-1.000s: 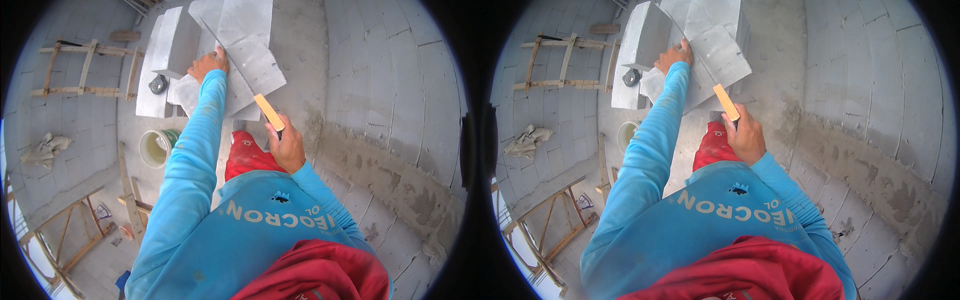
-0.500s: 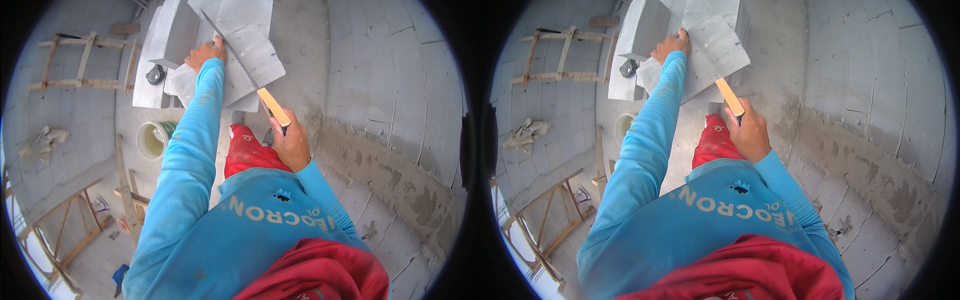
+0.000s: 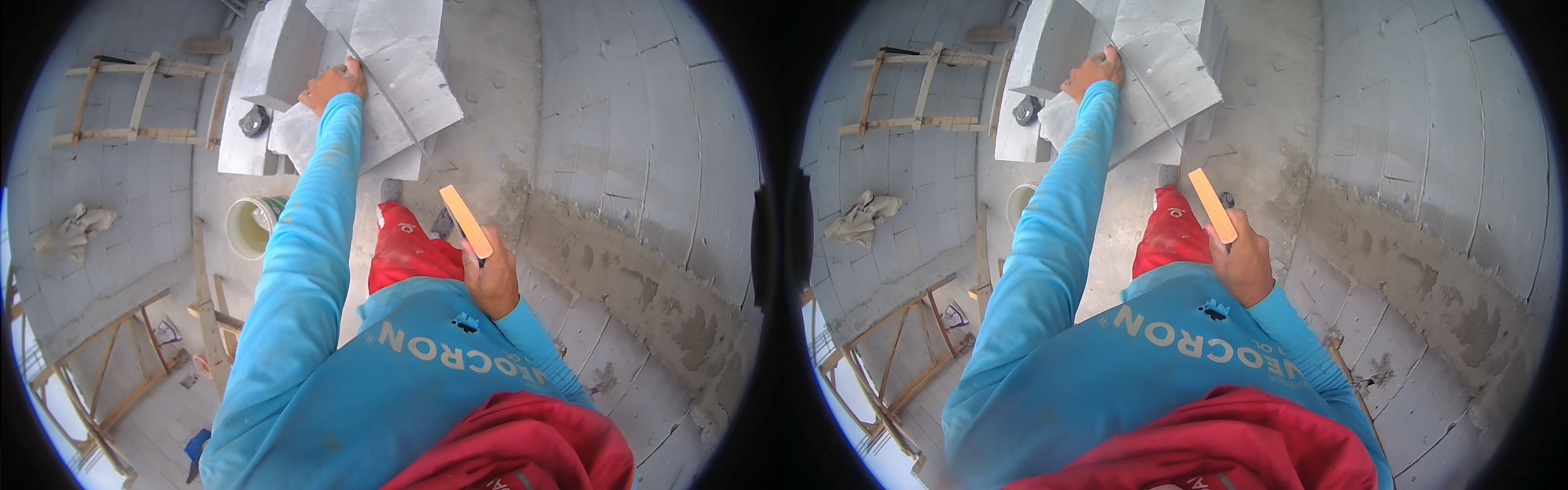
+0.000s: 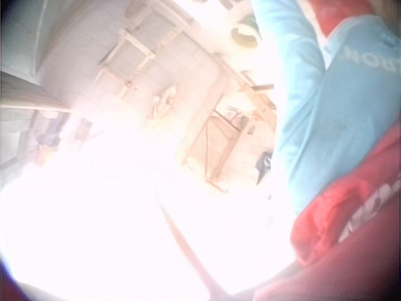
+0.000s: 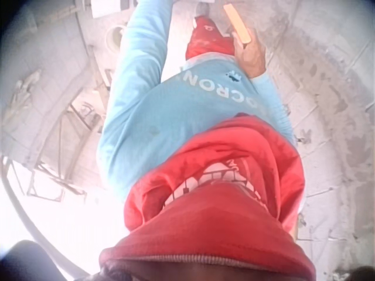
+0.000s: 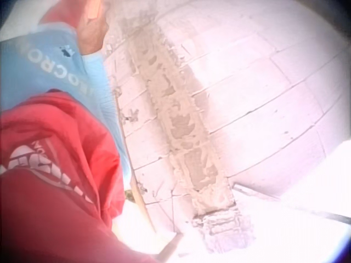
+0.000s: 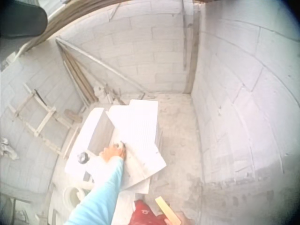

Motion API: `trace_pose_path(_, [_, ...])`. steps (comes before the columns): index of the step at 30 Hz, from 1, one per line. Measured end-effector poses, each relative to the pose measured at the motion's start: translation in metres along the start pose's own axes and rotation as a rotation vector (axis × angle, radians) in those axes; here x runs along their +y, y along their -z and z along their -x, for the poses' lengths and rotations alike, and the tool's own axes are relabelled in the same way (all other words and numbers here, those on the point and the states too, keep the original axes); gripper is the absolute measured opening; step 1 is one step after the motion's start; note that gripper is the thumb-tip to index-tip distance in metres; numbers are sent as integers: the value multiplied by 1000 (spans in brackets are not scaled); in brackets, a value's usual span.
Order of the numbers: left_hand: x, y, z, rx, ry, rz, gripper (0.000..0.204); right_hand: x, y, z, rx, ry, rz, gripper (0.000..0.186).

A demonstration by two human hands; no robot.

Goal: The person saws a brick on a stack of other bricks, measures a second brick with a tape measure, and then continues sawing the first brick.

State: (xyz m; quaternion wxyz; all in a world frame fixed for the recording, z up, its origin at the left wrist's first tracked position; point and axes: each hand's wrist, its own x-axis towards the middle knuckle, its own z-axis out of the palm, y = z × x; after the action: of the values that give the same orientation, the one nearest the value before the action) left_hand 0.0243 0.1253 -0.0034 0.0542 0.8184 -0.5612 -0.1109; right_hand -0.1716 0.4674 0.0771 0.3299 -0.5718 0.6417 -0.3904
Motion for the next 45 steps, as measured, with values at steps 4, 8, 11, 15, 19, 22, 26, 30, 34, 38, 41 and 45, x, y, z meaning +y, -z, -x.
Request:
trace_pose_path(4, [-1,-3,0,23,5,-7,59,3,7,18,-18,-5,-40,28])
trace_pose_path(8, [9,-6,0,25,-13,-13,58,14,-16,-28,-19,-3,3,32])
trace_pose_path(11, [3,-8,-3,32,-25,-21,58,10,-18,-31,-16,-40,7,31])
trace_pose_path(15, [1,-4,0,31,-16,-2,58,6,10,33,-20,-71,-34,29])
trace_pose_path(19, [-8,-16,-2,123,-102,11,57,9,10,30,-88,-114,-45,31])
trace_pose_path(22, [-5,-30,15,210,-210,44,58,14,2,7,-23,-79,-13,30])
trace_pose_path(26, [-11,-44,51,317,-271,54,63,14,9,23,5,-44,-31,28])
trace_pose_path(30, [-12,-43,52,276,-231,-7,62,25,15,47,-7,-43,-33,26])
trace_pose_path(34, [-8,-44,51,251,-229,-9,62,22,1,24,3,-97,-88,24])
trace_pose_path(38, [-9,-44,50,246,-233,-23,62,26,-1,29,5,-68,-44,23])
trace_pose_path(41, [-11,-44,50,254,-234,-26,62,33,9,49,-11,-79,-30,24])
trace_pose_path(45, [-12,-47,49,283,-245,-26,62,29,4,33,3,-61,-75,23])
